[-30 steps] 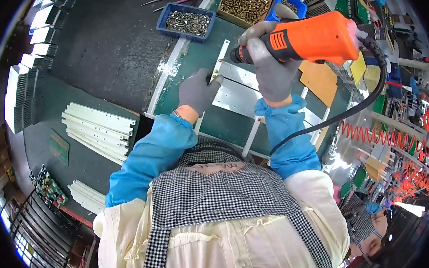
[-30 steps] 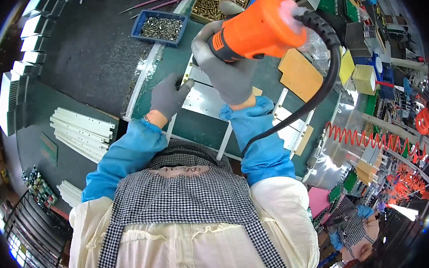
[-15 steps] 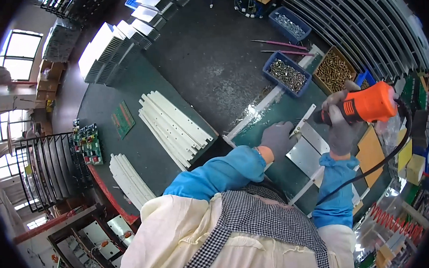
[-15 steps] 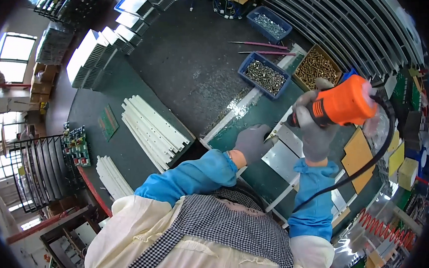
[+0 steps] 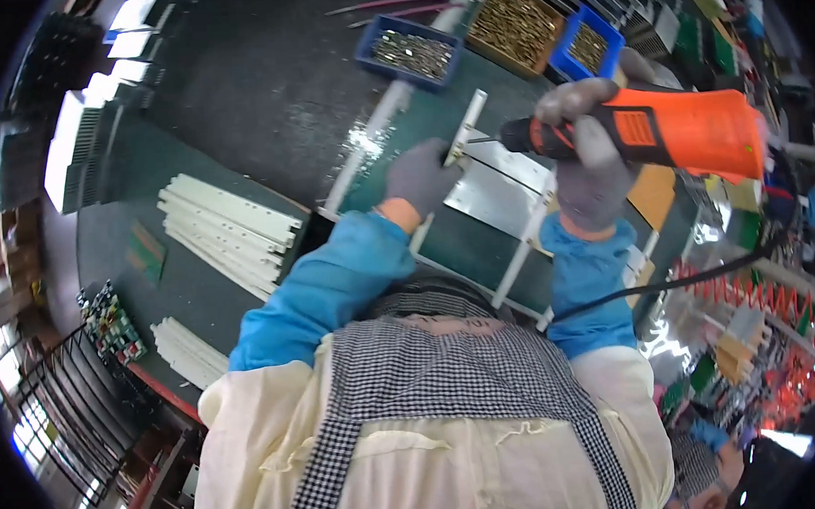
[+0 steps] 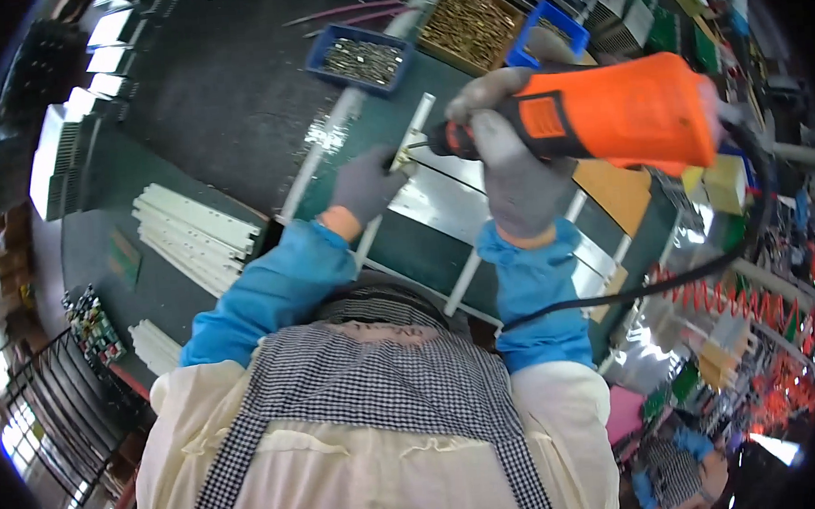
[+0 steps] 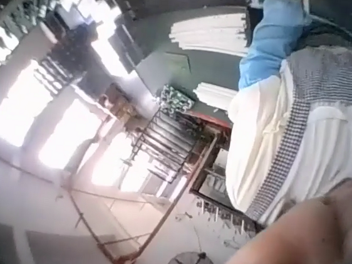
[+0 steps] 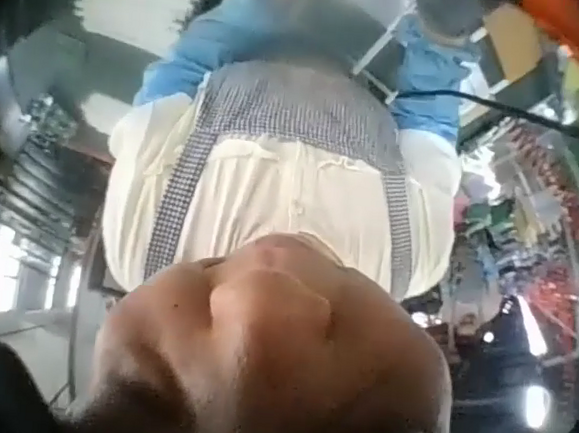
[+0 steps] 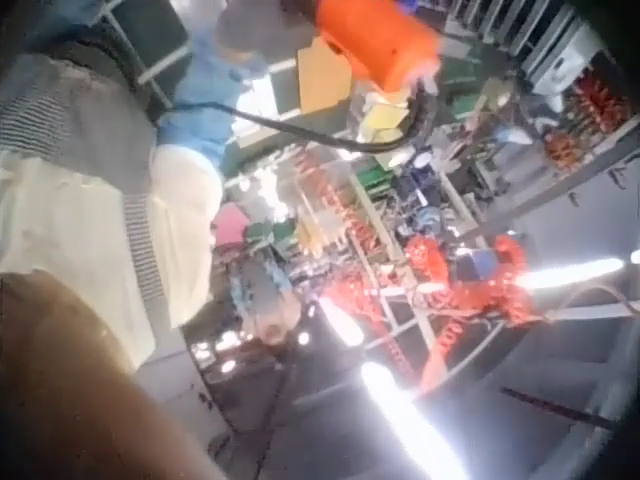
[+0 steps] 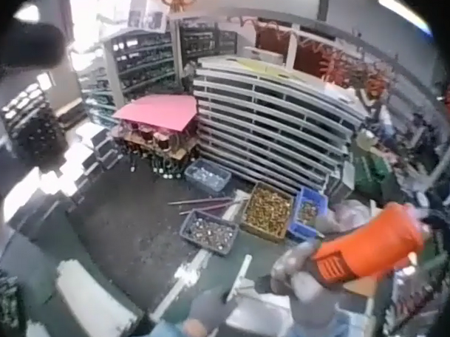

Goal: Using an electric screwdriver and placing components to assemble metal housing units.

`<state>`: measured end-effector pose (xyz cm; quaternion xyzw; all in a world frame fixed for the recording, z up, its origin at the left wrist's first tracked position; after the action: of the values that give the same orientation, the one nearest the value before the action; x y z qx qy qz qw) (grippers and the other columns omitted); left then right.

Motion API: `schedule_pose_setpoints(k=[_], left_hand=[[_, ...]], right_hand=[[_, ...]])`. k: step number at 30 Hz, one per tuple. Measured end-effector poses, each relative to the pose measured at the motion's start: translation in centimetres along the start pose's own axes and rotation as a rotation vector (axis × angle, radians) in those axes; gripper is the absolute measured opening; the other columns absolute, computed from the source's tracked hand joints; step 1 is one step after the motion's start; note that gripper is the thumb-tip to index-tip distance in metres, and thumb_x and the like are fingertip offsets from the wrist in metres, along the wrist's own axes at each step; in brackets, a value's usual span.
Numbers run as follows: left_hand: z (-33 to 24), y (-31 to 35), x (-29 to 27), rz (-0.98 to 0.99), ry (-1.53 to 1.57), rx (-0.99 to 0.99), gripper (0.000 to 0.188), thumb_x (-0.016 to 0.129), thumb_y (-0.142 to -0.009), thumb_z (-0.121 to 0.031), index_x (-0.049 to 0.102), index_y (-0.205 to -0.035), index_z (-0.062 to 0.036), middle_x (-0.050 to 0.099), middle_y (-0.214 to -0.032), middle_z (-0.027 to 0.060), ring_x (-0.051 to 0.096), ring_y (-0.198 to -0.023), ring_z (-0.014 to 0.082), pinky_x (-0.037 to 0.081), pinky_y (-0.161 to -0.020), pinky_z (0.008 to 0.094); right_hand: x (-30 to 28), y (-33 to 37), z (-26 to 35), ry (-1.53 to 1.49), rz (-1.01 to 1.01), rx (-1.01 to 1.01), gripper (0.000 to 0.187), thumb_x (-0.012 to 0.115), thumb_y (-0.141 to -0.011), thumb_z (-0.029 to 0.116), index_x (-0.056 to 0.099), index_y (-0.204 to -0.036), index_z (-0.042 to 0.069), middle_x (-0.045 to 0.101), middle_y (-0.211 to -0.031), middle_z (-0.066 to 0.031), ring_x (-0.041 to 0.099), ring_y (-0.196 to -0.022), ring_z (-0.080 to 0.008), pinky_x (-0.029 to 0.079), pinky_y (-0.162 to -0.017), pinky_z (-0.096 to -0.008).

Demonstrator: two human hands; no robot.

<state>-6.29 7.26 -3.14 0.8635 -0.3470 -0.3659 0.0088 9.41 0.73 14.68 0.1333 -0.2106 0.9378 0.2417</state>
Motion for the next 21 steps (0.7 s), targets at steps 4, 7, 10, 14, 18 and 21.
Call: schedule_pose_setpoints(k=[4, 7, 10, 14, 18, 21], left_hand=[[-0.1, -0.2, 0.3, 0.04, 0.054, -0.012, 0.044, 0.068, -0.087, -0.045, 0.069, -0.11, -0.0083, 0.071, -0.094, 0.0143, 0.068, -0.087, 0.0329, 0.053, -0.077, 0.0423], [-0.4, 0.3, 0.5, 0.028, 0.108, -0.034, 0.042, 0.067, -0.088, -0.044, 0.069, -0.11, -0.0089, 0.07, -0.095, 0.0136, 0.067, -0.09, 0.0335, 0.051, -0.079, 0.0435], [-0.1, 0.5, 0.9, 0.0, 0.106, -0.037, 0.042, 0.067, -0.089, -0.042, 0.069, -0.113, -0.009, 0.071, -0.095, 0.0143, 0.068, -0.089, 0.0311, 0.053, -0.078, 0.0404], [0.0, 0.6, 1.2, -0.062, 0.082, 0.001, 0.041, 0.067, -0.09, -0.041, 0.07, -0.114, -0.0085, 0.072, -0.095, 0.0148, 0.07, -0.087, 0.0291, 0.054, -0.078, 0.038], [-0.2, 0.7, 0.8, -0.013, 0.077, -0.023, 0.041, 0.067, -0.09, -0.041, 0.07, -0.114, -0.0087, 0.072, -0.095, 0.0156, 0.07, -0.087, 0.0303, 0.053, -0.079, 0.0388], [0.0, 0.8, 0.8, -0.023, 0.119, -0.043, 0.041, 0.067, -0.089, -0.041, 0.07, -0.115, -0.0088, 0.072, -0.095, 0.0161, 0.07, -0.088, 0.0315, 0.054, -0.079, 0.0393]], right_hand=[[-0.1, 1.9, -0.9, -0.06, -0.103, -0.079, 0.065, 0.062, -0.08, -0.007, 0.036, -0.14, -0.001, 0.065, -0.092, -0.0094, 0.066, -0.081, -0.0217, 0.057, -0.077, -0.0385], [-0.1, 2.2, -1.4, -0.028, -0.147, -0.06, 0.066, 0.062, -0.08, -0.007, 0.036, -0.14, -0.001, 0.065, -0.091, -0.0088, 0.066, -0.081, -0.021, 0.057, -0.075, -0.0381], [0.0, 2.4, -1.8, 0.061, -0.151, -0.028, 0.066, 0.059, -0.08, -0.002, 0.036, -0.142, 0.004, 0.064, -0.092, -0.0092, 0.063, -0.082, -0.0228, 0.055, -0.079, -0.0438], [0.0, 2.5, -2.2, 0.089, -0.168, -0.011, 0.066, 0.056, -0.079, -0.007, 0.035, -0.141, 0.002, 0.063, -0.089, -0.0103, 0.064, -0.079, -0.0238, 0.056, -0.076, -0.043], [0.5, 2.8, -2.1, 0.103, -0.138, -0.013, 0.066, 0.054, -0.078, -0.008, 0.035, -0.14, 0.002, 0.063, -0.089, -0.0103, 0.064, -0.079, -0.0241, 0.056, -0.077, -0.0429], [0.5, 2.8, -2.1, 0.111, -0.135, -0.027, 0.066, 0.054, -0.078, -0.009, 0.035, -0.14, 0.001, 0.064, -0.09, -0.0104, 0.064, -0.08, -0.0239, 0.056, -0.077, -0.0424]])
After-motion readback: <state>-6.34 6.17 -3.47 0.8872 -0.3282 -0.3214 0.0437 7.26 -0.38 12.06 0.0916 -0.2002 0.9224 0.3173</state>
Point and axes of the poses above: each hand's wrist, its own y-axis away from the middle knuckle, its own x-axis out of the palm, z = x × y, the point moved 4 cm from there along -y, towards the middle knuckle
